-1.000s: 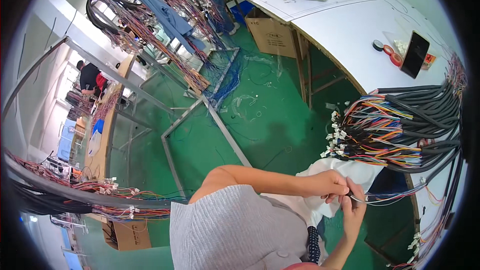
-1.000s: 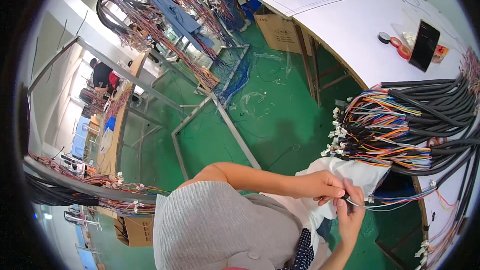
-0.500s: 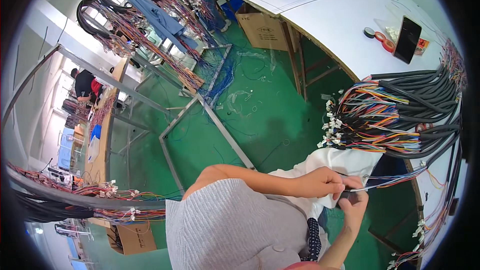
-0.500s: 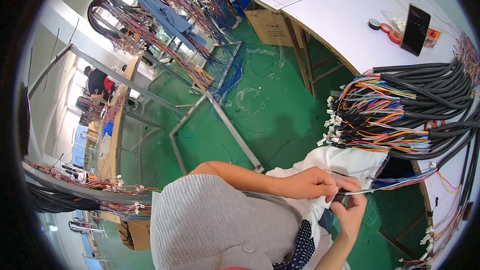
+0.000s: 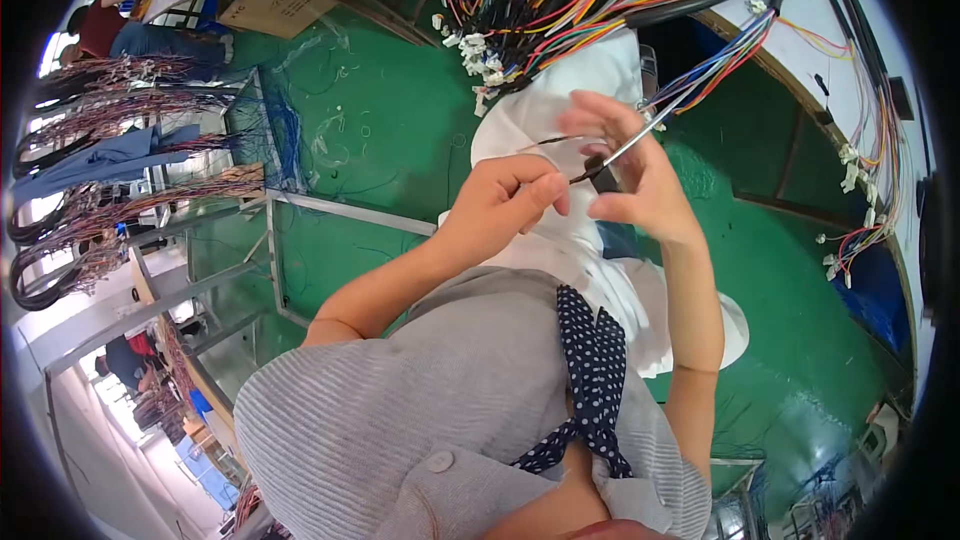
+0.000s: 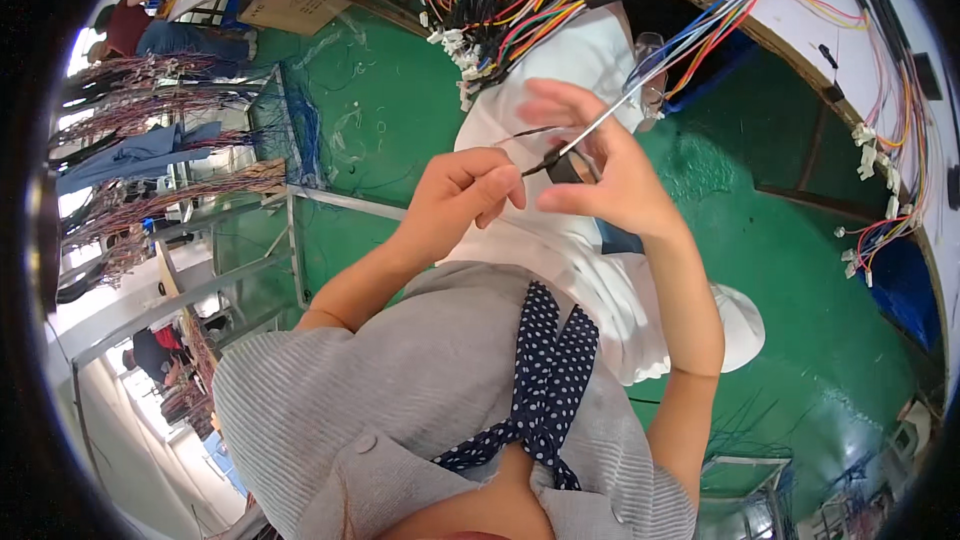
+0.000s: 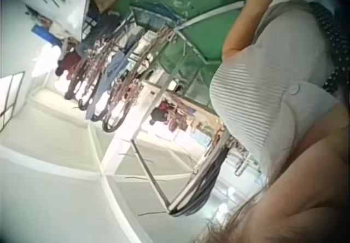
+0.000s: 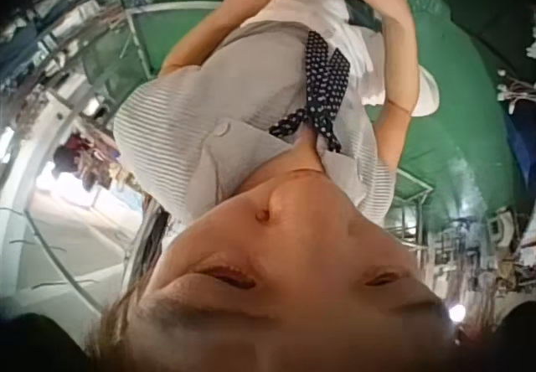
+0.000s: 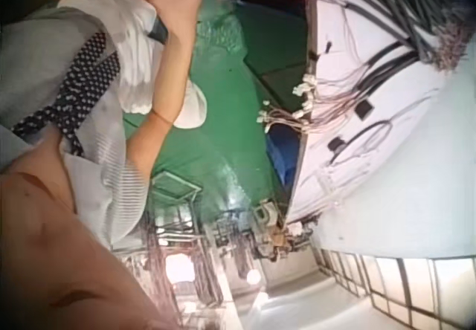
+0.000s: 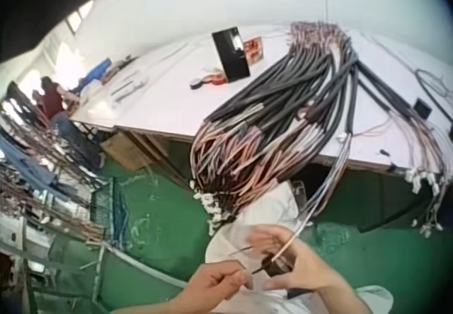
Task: The person sits down at a workbench and wraps electrical tape around wires by hand.
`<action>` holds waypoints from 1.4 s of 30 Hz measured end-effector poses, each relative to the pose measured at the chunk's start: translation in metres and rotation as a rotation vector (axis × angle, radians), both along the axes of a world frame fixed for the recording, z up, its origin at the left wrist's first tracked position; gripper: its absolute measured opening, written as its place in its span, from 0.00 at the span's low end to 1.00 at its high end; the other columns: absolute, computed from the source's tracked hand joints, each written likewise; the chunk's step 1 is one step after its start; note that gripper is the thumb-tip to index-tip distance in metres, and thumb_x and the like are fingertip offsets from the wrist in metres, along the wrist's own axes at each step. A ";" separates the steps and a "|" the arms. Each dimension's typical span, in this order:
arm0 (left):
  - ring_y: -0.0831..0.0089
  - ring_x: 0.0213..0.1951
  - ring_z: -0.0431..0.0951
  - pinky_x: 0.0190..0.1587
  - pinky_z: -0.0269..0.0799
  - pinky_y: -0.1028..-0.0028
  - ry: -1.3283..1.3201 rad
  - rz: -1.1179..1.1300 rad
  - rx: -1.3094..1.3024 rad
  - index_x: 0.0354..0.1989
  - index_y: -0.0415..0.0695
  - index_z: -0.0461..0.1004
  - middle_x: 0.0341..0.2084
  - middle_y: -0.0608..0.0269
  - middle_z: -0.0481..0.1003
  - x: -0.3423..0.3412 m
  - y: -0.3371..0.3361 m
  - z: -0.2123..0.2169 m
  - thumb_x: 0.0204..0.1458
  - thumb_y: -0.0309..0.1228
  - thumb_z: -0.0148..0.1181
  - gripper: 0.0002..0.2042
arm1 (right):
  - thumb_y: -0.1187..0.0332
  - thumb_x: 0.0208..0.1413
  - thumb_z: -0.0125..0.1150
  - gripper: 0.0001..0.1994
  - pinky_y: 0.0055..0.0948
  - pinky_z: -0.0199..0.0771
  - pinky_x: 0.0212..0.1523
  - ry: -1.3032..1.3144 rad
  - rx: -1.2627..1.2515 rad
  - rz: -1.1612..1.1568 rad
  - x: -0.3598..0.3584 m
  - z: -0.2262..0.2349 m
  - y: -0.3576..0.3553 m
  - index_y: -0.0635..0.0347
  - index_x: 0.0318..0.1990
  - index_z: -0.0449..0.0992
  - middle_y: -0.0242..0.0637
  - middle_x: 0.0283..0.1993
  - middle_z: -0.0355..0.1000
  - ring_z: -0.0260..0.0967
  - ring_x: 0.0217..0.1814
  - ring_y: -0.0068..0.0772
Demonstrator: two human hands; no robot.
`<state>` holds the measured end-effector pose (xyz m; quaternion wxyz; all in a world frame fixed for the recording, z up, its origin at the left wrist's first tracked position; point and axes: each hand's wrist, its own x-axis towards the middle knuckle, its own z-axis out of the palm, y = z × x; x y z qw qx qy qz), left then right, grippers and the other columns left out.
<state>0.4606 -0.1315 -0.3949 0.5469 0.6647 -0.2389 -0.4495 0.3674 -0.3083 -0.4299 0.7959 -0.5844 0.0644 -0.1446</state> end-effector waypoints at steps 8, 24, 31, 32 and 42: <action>0.86 0.19 0.62 0.22 0.58 0.83 -0.021 -0.012 -0.063 0.28 0.39 0.74 0.18 0.72 0.66 -0.006 0.003 -0.008 0.60 0.34 0.51 0.13 | 0.50 0.54 0.50 0.27 0.25 0.73 0.30 0.285 0.574 0.234 -0.036 0.007 -0.021 0.74 0.39 0.72 0.46 0.24 0.71 0.72 0.26 0.30; 0.81 0.26 0.67 0.33 0.65 0.80 0.771 -0.441 0.137 0.36 0.38 0.73 0.22 0.71 0.67 0.042 -0.040 -0.006 0.59 0.42 0.49 0.17 | 0.66 0.41 0.66 0.21 0.23 0.65 0.48 0.196 -0.176 0.471 0.004 0.009 -0.030 0.64 0.45 0.71 0.31 0.43 0.68 0.65 0.47 0.23; 0.87 0.24 0.61 0.27 0.59 0.82 -0.087 -0.225 -0.024 0.30 0.41 0.74 0.20 0.75 0.67 0.038 -0.030 -0.008 0.56 0.33 0.54 0.09 | 0.52 0.51 0.57 0.24 0.23 0.72 0.29 0.292 -0.016 0.278 -0.021 0.007 -0.039 0.68 0.43 0.71 0.39 0.35 0.70 0.70 0.33 0.28; 0.87 0.24 0.61 0.27 0.59 0.82 -0.082 -0.233 -0.026 0.30 0.41 0.74 0.20 0.75 0.67 0.031 -0.030 -0.002 0.56 0.33 0.54 0.09 | 0.46 0.54 0.51 0.29 0.25 0.74 0.25 0.378 0.446 0.284 -0.030 0.005 -0.043 0.70 0.42 0.71 0.44 0.36 0.72 0.72 0.32 0.33; 0.88 0.23 0.60 0.26 0.57 0.82 0.303 -0.240 0.139 0.29 0.40 0.74 0.21 0.76 0.68 0.025 -0.030 0.005 0.56 0.33 0.55 0.10 | 0.58 0.39 0.71 0.27 0.27 0.68 0.50 0.093 -0.118 0.377 0.006 0.002 -0.041 0.63 0.46 0.71 0.34 0.46 0.70 0.69 0.45 0.28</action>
